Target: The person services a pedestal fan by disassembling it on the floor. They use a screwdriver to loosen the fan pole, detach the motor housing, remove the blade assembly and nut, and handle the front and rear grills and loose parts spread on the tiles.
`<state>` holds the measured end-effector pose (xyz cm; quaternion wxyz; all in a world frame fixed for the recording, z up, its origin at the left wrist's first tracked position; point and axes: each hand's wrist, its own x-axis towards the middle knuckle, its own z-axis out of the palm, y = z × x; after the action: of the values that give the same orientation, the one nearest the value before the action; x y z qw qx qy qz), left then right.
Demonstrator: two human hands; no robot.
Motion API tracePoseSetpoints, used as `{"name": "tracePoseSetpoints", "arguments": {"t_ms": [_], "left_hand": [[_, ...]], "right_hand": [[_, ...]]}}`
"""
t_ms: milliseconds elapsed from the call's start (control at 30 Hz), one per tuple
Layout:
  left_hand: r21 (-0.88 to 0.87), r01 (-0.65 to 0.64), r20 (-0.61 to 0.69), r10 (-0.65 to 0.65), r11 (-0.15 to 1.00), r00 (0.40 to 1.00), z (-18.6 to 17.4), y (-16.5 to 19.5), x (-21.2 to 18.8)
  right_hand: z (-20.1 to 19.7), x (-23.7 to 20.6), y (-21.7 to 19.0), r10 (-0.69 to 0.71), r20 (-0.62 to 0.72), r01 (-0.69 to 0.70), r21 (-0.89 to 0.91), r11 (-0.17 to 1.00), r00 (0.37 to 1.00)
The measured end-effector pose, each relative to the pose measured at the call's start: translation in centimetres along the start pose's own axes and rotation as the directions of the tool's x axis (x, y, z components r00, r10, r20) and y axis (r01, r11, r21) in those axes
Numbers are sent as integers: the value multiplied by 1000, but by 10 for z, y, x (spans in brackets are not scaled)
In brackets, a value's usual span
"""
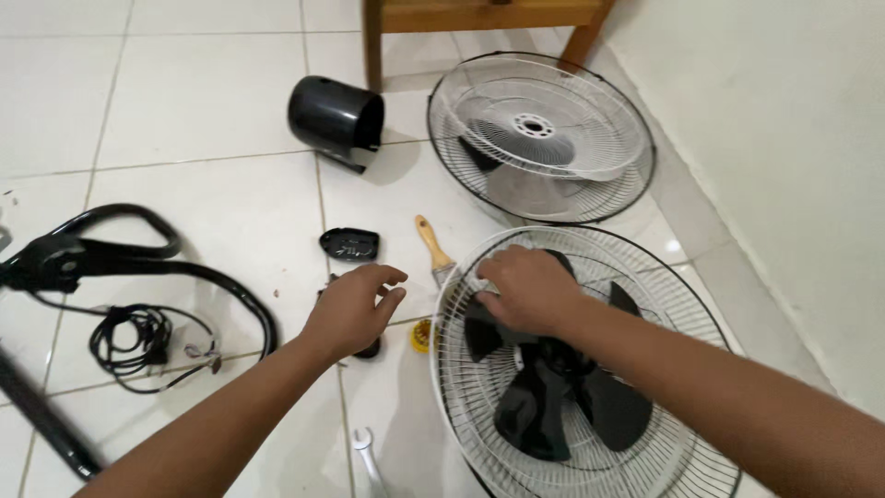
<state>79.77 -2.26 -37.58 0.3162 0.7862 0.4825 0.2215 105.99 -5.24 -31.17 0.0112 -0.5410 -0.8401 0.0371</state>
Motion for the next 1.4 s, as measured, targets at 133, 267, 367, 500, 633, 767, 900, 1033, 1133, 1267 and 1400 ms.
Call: {"name": "tracePoseSetpoints", "arguments": {"t_ms": [133,267,367,500,633,767,900,1033,1133,1267,1400], "left_hand": [[260,-310,267,241,914,933,13,69,37],[480,-548,597,202,685,776,29,121,57],[582,-598,693,49,552,719,51,143,62],[611,-505,648,-19,609,761,85,153,64],[547,-418,577,35,725,816,119,144,47],[483,-284,432,57,829,900,141,143,43],[347,11,283,-116,938,952,147,150,49],[272,-6,254,-66,962,965,134,148,59],[277,-14,310,-76,961,948,125,141,63],[268,-31,344,-65,963,937,114,130,62],[243,60,205,-112,968,972,97,121,62]], "right_hand": [[-16,-68,68,279,486,-147,-292,945,828],[6,-118,84,505,441,-523,-91,848,742],[24,-138,88,548,426,-643,112,758,720],[37,-150,90,592,265,-648,261,716,761],[45,-158,93,651,142,-627,480,614,746],[43,-155,94,670,22,-560,569,602,742],[33,-142,98,627,-76,-452,626,635,776],[28,-133,103,553,-151,-318,682,658,819],[30,-133,102,516,-93,-313,700,642,851],[35,-136,94,421,-327,-155,604,781,846],[31,-138,82,537,-318,-250,629,736,781]]}}
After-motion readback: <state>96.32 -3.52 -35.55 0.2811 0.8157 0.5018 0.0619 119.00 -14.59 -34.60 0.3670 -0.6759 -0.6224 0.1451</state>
